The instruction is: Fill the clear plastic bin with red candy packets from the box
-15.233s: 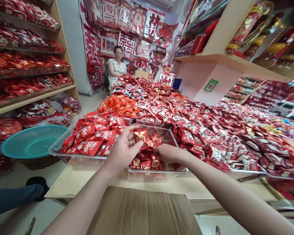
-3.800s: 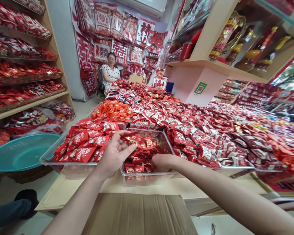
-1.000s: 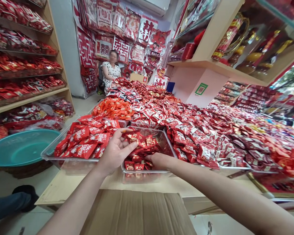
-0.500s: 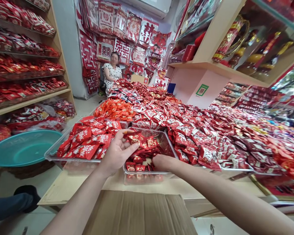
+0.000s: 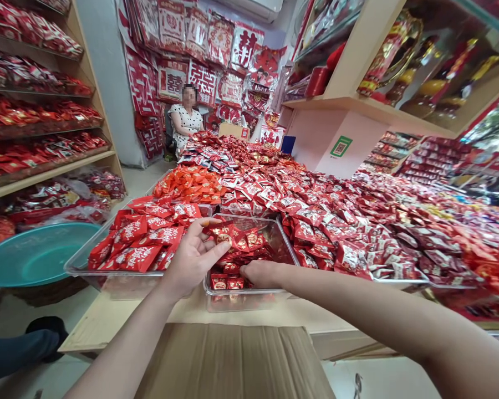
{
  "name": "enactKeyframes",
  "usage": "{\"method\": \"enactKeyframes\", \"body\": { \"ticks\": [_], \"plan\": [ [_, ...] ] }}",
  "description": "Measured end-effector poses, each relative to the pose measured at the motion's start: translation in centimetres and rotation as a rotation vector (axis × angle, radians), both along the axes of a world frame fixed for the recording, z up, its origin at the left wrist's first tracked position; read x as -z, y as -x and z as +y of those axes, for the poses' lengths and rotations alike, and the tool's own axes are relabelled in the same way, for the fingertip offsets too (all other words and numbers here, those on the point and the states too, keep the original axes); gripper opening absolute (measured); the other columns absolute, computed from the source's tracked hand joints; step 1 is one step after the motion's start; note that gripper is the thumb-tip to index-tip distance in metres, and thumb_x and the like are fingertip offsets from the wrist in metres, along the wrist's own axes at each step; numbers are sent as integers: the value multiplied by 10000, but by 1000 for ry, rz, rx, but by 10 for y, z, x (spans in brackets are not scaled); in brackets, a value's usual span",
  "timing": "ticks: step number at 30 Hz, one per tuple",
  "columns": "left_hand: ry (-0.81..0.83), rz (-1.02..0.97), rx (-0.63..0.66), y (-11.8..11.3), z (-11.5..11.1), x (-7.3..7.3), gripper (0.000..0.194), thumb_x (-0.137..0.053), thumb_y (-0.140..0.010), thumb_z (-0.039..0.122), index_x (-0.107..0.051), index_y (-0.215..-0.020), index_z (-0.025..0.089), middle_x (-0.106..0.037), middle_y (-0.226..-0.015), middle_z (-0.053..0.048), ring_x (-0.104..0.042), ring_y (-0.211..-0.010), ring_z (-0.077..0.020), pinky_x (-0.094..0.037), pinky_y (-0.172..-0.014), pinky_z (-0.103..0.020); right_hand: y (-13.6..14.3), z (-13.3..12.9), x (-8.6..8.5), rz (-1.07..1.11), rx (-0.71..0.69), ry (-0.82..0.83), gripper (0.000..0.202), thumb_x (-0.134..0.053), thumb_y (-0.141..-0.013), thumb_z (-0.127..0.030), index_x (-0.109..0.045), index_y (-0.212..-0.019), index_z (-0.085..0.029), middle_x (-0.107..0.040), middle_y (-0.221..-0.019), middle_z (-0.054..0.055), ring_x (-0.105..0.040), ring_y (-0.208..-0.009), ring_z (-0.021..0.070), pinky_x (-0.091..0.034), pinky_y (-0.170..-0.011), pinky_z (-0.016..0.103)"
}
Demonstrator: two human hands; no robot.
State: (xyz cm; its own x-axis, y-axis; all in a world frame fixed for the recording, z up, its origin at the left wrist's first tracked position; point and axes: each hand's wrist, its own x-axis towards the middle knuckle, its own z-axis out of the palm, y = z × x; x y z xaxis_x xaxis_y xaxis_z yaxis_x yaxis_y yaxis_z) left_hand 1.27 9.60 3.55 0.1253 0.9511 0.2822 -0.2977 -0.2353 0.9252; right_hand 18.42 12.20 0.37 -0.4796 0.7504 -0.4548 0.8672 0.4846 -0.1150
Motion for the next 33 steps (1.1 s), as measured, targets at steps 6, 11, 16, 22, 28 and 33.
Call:
{"method": "enactKeyframes", "body": {
  "ticks": [6,11,16,22,28,33],
  "plan": [
    [10,-23,18,-1,-1,0,332,-670,-667,177,-485,-935,242,-622,-803,27,-632,-677,-113,-538,-627,-238,-1,-1,-1,-28,-125,-60,220,-576,-704,-264,-628,-890,-159,-663,-852,87,-601,-728,212,-407,-574,264],
    [-25,-71,-67,0,0,0,326,-670,-674,159,-513,-946,248,-637,-825,29,-616,-719,-102,-518,-678,-222,3,-3,-3,40,-169,54,133,-547,-682,-97,-645,-722,-178,-654,-713,32,-532,-572,132,-338,-477,225],
    [16,-218,-151,0,-1,-5,313,-668,-676,168,-516,-936,257,-652,-830,34,-604,-726,-106,-510,-654,-218,3,1,-4,275,-150,229,221,-493,-766,-138,-666,-905,-139,-675,-823,28,-572,-696,134,-400,-591,199],
    [56,-154,-148,2,-1,-5,303,-664,-690,188,-521,-946,263,-645,-814,29,-584,-697,-104,-517,-616,-207,4,4,4,447,11,746,373,-466,-789,-82,-588,-1123,-193,-678,-916,-38,-602,-813,95,-422,-700,139],
    [39,-94,-143,1,-1,-3,317,-667,-691,179,-531,-954,291,-625,-782,52,-555,-662,-76,-496,-615,-161,5,5,4,507,-21,702,414,-431,-807,-96,-509,-1210,-152,-597,-1138,40,-568,-960,121,-416,-766,159],
    [49,-73,-160,0,1,-2,334,-687,-666,177,-548,-943,302,-602,-725,61,-521,-603,-70,-477,-573,-147,6,9,2,431,-150,411,249,-468,-800,-199,-632,-978,-140,-662,-907,40,-581,-787,141,-419,-651,200]
  ]
}}
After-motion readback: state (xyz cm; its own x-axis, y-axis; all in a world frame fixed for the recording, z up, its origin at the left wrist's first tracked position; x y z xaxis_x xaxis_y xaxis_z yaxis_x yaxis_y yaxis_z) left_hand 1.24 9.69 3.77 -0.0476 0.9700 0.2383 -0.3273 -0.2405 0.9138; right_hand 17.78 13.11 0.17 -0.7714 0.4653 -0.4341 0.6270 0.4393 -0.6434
